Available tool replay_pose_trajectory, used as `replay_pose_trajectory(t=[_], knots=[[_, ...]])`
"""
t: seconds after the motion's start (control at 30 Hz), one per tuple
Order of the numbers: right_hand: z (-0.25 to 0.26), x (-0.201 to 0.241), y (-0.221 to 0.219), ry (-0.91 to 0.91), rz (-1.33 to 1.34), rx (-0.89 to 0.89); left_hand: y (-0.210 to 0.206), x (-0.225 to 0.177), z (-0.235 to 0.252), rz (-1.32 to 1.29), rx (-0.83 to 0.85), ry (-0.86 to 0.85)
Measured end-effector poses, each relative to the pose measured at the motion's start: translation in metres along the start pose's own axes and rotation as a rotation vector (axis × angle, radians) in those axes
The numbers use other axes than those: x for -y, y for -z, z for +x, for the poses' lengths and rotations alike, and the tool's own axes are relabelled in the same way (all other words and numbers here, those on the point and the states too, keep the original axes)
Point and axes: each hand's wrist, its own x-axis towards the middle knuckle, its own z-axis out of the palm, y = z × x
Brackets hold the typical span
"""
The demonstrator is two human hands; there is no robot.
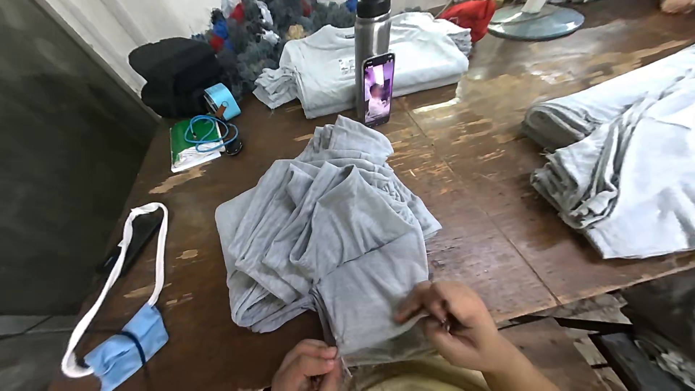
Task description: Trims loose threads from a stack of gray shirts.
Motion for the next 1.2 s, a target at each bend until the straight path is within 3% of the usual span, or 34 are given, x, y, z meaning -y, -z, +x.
replay_pose_trajectory(t=[0.13,0.2,0.43,0.6,1.2], knots=[[-0.006,0.001,-0.002,-0.147,-0.296,0.351,0.01,-0.004,0.004,0.083,0.211,0.172],[-0.01,-0.001,-0.011,-0.145,-0.368,0.423,0.013,-0.007,0.007,0.075,0.27,0.244],[-0.012,0.0,-0.021,-0.106,-0.519,0.462,0.013,-0.012,0.011,-0.189,0.25,0.443],[-0.014,-0.002,-0.024,-0.069,-0.568,0.447,0.007,-0.013,0.01,-0.254,0.161,0.375],[-0.015,0.003,-0.029,-0.021,-0.725,0.48,0.002,-0.011,0.005,-0.237,0.144,0.347]])
